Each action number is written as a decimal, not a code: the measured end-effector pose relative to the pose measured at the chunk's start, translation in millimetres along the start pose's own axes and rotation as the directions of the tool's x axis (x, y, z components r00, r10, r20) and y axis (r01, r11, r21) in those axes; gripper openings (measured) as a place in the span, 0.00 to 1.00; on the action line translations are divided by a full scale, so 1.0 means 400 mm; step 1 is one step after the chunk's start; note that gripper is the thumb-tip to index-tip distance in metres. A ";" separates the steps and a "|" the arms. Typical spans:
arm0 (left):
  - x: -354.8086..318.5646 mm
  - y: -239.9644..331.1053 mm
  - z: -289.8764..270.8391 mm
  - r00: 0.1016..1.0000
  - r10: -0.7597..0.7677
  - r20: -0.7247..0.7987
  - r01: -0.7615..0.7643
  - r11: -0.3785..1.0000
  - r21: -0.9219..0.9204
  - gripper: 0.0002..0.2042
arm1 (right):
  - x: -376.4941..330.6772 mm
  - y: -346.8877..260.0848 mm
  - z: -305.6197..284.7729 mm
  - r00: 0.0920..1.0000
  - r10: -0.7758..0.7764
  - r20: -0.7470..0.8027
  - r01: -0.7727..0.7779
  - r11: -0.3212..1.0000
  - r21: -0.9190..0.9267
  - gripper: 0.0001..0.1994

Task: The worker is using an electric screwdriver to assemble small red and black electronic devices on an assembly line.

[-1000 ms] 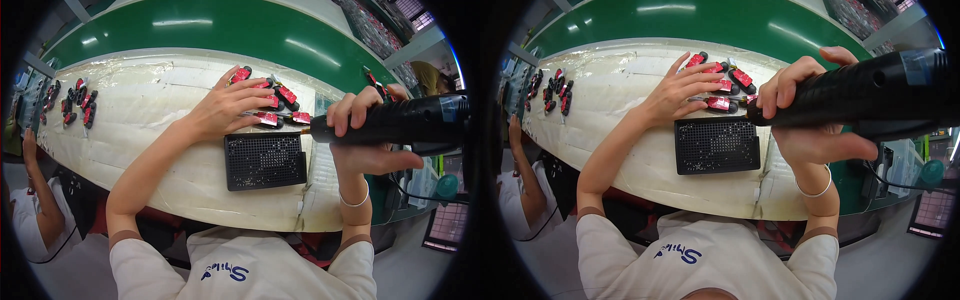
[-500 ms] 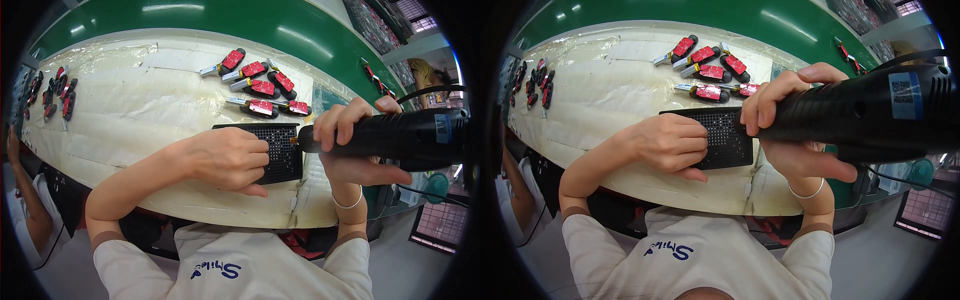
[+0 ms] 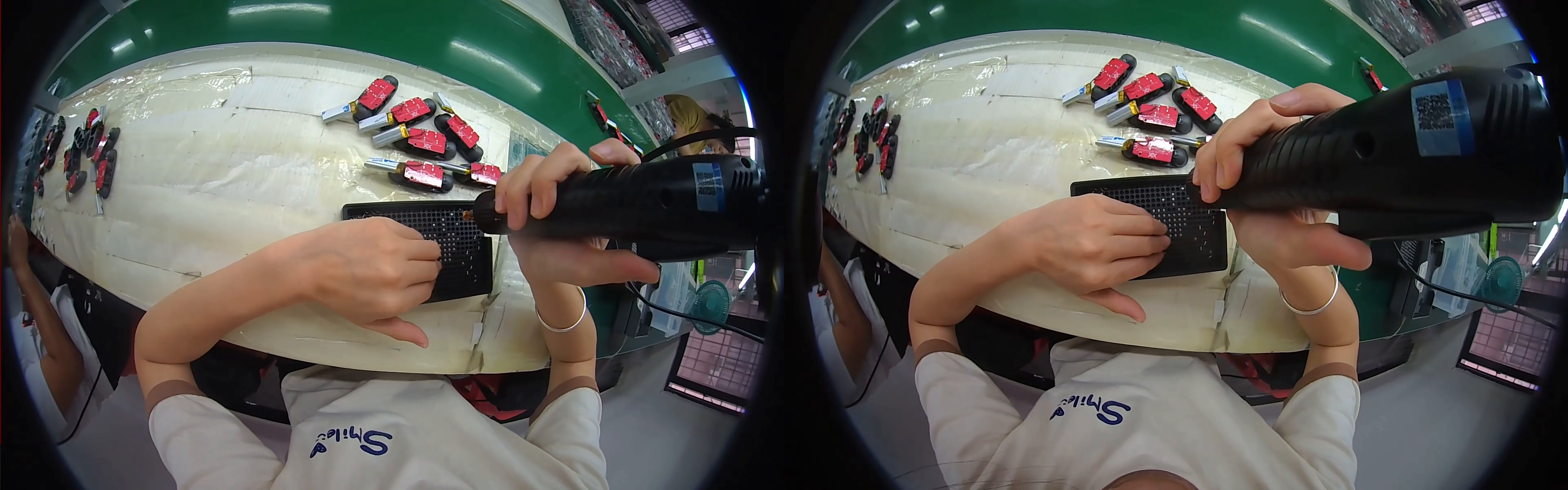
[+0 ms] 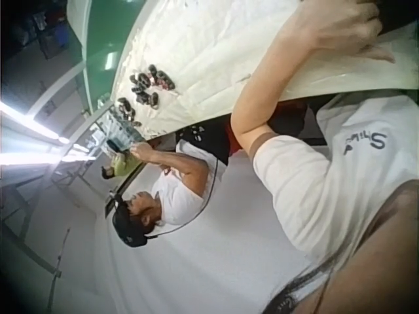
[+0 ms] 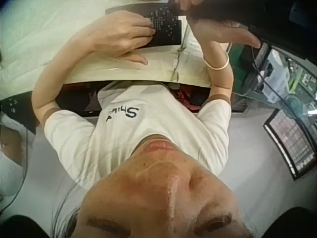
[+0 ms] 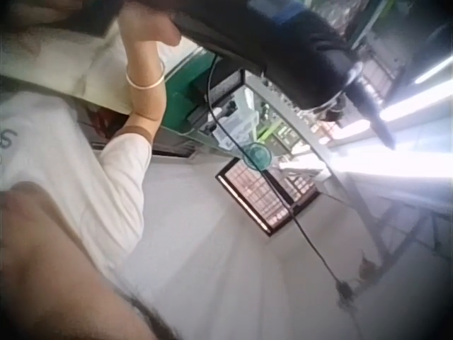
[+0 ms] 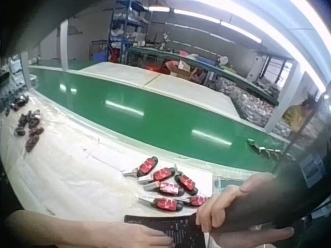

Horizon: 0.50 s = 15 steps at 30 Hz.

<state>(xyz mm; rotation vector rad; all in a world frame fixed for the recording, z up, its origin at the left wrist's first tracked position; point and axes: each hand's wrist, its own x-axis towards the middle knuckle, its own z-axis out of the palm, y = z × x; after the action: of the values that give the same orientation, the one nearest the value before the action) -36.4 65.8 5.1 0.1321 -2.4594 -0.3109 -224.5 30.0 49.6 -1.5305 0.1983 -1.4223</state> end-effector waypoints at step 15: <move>-0.032 -0.094 -0.046 0.858 -0.367 -0.360 0.427 0.898 0.102 0.06 | -0.001 0.019 0.002 0.999 0.045 0.027 -0.044 0.999 -0.013 0.49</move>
<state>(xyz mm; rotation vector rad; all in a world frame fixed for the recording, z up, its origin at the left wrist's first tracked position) -14.5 28.2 2.0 0.7234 -2.1003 -0.2193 -220.2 27.0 44.3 -1.5462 0.2236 -1.3667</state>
